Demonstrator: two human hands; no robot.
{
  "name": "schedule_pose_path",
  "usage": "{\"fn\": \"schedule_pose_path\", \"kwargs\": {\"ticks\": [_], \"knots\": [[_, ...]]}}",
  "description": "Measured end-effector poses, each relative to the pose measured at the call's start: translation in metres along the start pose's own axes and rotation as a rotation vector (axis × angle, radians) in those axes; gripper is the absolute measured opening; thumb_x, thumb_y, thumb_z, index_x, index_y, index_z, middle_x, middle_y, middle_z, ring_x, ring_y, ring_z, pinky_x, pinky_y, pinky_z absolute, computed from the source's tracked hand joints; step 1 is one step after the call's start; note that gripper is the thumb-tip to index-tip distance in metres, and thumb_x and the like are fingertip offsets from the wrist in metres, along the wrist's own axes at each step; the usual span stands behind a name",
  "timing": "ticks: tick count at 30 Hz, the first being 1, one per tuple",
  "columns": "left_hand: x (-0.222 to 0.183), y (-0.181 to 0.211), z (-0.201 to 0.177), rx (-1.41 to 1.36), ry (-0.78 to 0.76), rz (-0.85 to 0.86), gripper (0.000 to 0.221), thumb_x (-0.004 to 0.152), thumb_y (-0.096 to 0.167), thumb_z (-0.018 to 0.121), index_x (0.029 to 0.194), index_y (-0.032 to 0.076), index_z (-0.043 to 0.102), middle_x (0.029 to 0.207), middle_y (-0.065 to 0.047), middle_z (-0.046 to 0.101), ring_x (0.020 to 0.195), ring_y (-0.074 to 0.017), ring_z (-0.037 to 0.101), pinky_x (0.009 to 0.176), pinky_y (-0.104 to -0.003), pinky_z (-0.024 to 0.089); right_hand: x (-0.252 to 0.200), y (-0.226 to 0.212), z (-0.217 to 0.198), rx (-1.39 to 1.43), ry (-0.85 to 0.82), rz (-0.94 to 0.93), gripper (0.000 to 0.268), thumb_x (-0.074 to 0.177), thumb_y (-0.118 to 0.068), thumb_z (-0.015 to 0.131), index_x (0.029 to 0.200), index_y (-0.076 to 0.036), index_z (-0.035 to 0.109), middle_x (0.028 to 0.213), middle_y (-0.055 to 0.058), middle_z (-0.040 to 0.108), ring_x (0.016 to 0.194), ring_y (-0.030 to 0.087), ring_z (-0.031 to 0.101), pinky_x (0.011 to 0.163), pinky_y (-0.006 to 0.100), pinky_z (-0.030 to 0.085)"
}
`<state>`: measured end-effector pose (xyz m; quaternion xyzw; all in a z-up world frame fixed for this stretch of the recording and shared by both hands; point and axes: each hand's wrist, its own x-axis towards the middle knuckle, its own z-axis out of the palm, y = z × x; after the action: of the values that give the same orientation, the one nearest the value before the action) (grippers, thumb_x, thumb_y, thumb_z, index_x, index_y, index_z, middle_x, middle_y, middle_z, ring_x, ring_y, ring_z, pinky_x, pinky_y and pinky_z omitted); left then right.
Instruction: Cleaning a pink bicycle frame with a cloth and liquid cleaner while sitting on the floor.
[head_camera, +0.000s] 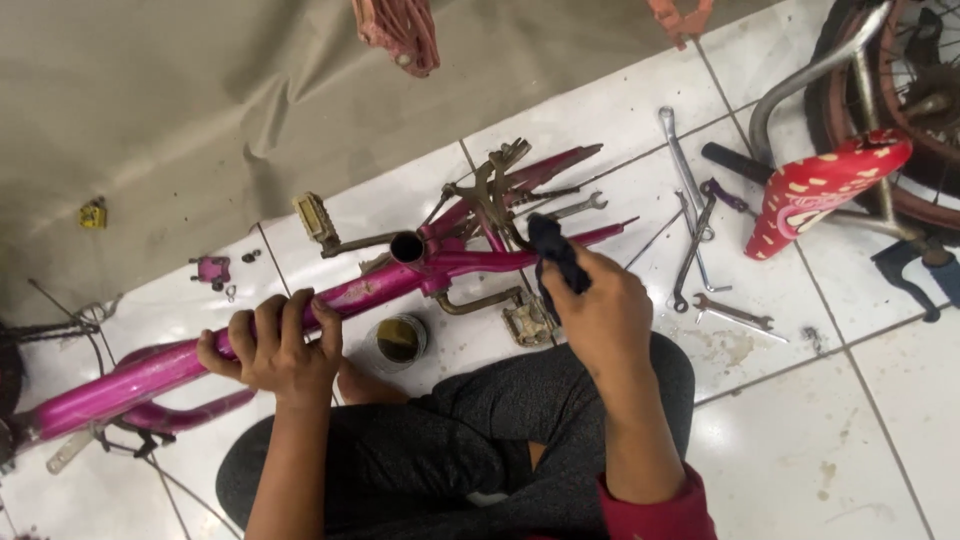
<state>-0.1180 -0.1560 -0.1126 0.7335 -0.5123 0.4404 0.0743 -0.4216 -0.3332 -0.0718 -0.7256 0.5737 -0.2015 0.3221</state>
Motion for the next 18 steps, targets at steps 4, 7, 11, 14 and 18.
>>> {"fn": "schedule_pose_path", "kwargs": {"ticks": [4, 7, 11, 14, 18], "knots": [[0.009, 0.004, -0.003, -0.001, 0.016, 0.007, 0.014, 0.099, 0.038, 0.066, 0.089, 0.032, 0.074, 0.087, 0.009, 0.065, 0.092, -0.019, 0.06, 0.105, -0.05, 0.035, 0.007, -0.019, 0.027, 0.427, 0.223, -0.044, 0.019, 0.096, -0.019, 0.071, 0.11, -0.009, 0.078, 0.073, 0.008, 0.07, 0.067, 0.021, 0.067, 0.06, 0.035, 0.054], [0.009, -0.001, -0.001, -0.018, -0.001, 0.006, 0.015, 0.098, 0.039, 0.066, 0.089, 0.032, 0.075, 0.086, 0.007, 0.065, 0.092, -0.0201, 0.06, 0.106, -0.052, 0.035, 0.006, -0.017, 0.055, 0.308, 0.284, -0.23, 0.033, 0.088, -0.021, 0.08, 0.115, -0.003, 0.075, 0.09, 0.022, 0.073, 0.084, 0.043, 0.072, 0.066, 0.051, 0.056], [0.007, -0.004, 0.008, -0.015, 0.022, 0.013, 0.015, 0.098, 0.039, 0.067, 0.088, 0.033, 0.075, 0.087, 0.008, 0.065, 0.093, -0.0195, 0.061, 0.106, -0.051, 0.036, -0.005, 0.015, 0.062, 0.127, 0.333, -0.159, 0.034, 0.087, -0.022, 0.076, 0.119, -0.011, 0.076, 0.088, 0.013, 0.073, 0.075, 0.037, 0.072, 0.064, 0.047, 0.057], [0.006, -0.006, 0.009, -0.009, 0.026, 0.019, 0.016, 0.1, 0.041, 0.067, 0.087, 0.034, 0.075, 0.086, 0.008, 0.066, 0.093, -0.0188, 0.062, 0.107, -0.051, 0.036, -0.004, 0.051, 0.06, 0.132, 0.266, 0.016, 0.024, 0.094, -0.033, 0.071, 0.105, -0.013, 0.078, 0.074, 0.008, 0.07, 0.066, 0.03, 0.069, 0.058, 0.044, 0.055], [0.016, 0.007, -0.015, -0.076, -0.138, -0.056, 0.01, 0.095, 0.023, 0.075, 0.095, 0.017, 0.084, 0.093, 0.002, 0.074, 0.101, -0.0229, 0.058, 0.118, -0.052, 0.027, 0.007, 0.023, 0.035, 0.491, 0.269, 0.168, 0.02, 0.097, -0.014, 0.061, 0.103, -0.001, 0.075, 0.066, 0.002, 0.063, 0.054, 0.01, 0.049, 0.051, 0.024, 0.04]]}}
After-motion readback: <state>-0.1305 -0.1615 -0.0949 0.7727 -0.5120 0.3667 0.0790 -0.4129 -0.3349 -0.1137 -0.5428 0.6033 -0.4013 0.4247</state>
